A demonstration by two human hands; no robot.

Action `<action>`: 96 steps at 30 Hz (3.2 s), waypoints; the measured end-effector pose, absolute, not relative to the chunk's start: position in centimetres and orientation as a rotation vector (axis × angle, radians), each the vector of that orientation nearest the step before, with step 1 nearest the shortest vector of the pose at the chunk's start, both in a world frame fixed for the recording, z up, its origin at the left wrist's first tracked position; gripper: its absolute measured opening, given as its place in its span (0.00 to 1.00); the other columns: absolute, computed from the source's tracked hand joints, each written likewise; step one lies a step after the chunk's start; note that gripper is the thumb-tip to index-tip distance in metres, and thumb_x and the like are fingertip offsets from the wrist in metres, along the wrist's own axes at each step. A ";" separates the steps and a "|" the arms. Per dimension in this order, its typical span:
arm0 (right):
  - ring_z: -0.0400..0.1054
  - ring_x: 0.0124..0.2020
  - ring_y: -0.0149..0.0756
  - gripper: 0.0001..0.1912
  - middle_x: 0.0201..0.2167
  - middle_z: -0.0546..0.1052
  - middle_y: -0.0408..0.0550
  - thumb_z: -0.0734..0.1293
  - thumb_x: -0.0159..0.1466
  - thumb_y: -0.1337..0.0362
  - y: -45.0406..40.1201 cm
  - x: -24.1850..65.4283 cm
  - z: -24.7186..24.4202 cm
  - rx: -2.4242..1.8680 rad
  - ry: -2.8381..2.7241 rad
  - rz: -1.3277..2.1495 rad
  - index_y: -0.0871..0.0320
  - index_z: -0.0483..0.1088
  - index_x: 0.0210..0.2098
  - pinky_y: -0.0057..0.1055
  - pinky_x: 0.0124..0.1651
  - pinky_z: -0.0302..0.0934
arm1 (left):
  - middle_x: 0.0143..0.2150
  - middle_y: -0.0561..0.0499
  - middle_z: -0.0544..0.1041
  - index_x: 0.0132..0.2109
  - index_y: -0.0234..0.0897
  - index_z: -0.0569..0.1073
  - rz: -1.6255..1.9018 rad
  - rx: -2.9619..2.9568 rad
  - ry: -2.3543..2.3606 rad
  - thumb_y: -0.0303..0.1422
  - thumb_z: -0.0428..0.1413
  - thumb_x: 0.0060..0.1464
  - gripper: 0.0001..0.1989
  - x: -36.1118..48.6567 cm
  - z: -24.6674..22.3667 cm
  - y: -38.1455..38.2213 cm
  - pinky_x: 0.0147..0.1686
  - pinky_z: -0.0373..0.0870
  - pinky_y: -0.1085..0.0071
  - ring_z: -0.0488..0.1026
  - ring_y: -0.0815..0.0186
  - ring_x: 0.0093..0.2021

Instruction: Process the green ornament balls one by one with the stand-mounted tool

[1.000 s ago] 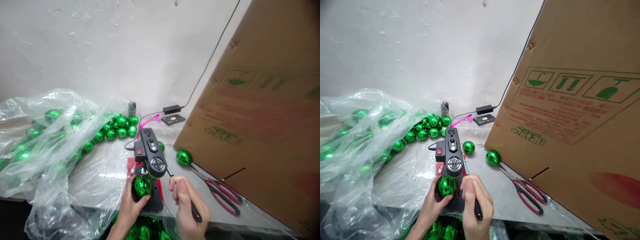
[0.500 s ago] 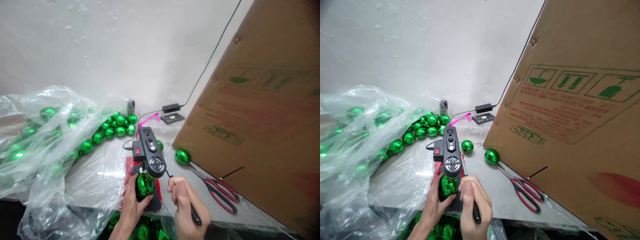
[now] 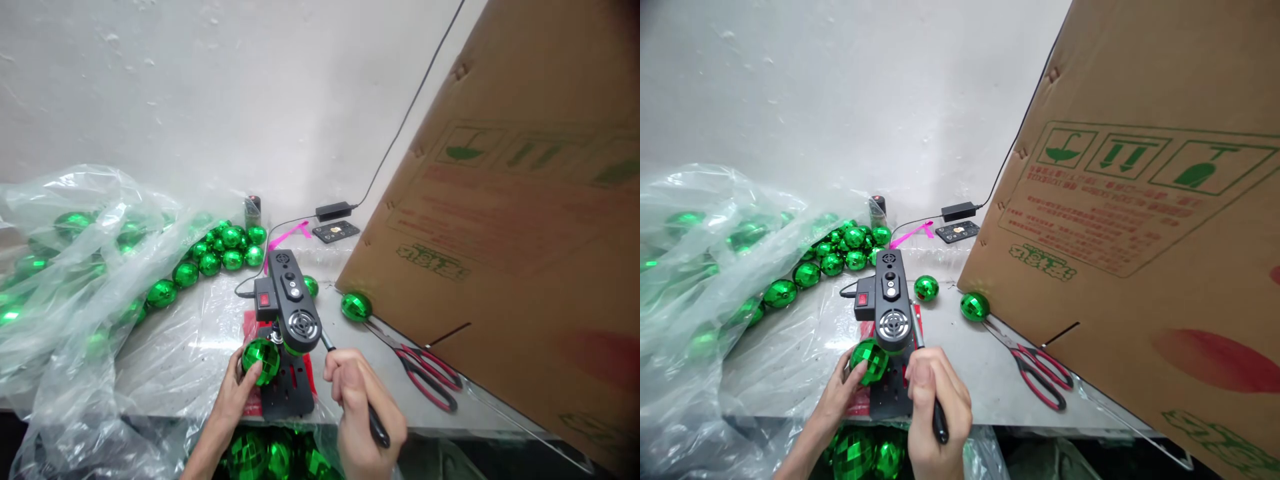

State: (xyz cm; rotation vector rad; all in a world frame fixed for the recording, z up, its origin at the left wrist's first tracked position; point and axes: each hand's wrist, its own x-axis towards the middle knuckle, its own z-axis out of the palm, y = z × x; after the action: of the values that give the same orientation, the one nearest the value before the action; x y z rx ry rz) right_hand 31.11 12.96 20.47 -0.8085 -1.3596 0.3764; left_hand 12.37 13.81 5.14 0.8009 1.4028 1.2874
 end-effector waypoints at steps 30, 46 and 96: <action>0.67 0.27 0.29 0.21 0.28 0.71 0.40 0.61 0.85 0.66 12.3 29.8 21.3 -0.905 -1.230 0.472 0.54 0.68 0.32 0.30 0.31 0.58 | 0.71 0.31 0.81 0.70 0.37 0.73 1.210 1.401 1.658 0.46 0.71 0.55 0.40 14.9 4.4 13.6 0.70 0.77 0.36 0.80 0.34 0.70; 0.68 0.27 0.27 0.19 0.28 0.71 0.39 0.60 0.83 0.71 13.0 30.8 21.1 -0.807 -1.383 0.368 0.53 0.65 0.34 0.27 0.30 0.60 | 0.77 0.36 0.78 0.73 0.39 0.76 0.938 1.217 1.395 0.61 0.69 0.53 0.48 11.1 7.3 16.7 0.82 0.63 0.43 0.70 0.36 0.80; 0.70 0.25 0.32 0.22 0.27 0.75 0.42 0.62 0.81 0.67 13.6 31.2 16.1 -0.759 -1.326 0.235 0.53 0.68 0.29 0.31 0.29 0.60 | 0.64 0.35 0.85 0.66 0.38 0.79 1.345 1.521 1.683 0.37 0.73 0.42 0.41 18.4 0.4 14.4 0.71 0.75 0.30 0.79 0.32 0.68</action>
State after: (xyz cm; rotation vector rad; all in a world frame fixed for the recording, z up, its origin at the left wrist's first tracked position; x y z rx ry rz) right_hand 31.23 13.57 16.11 -0.7587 -1.3257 0.2350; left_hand 18.41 14.39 0.43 1.5206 1.6827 1.3446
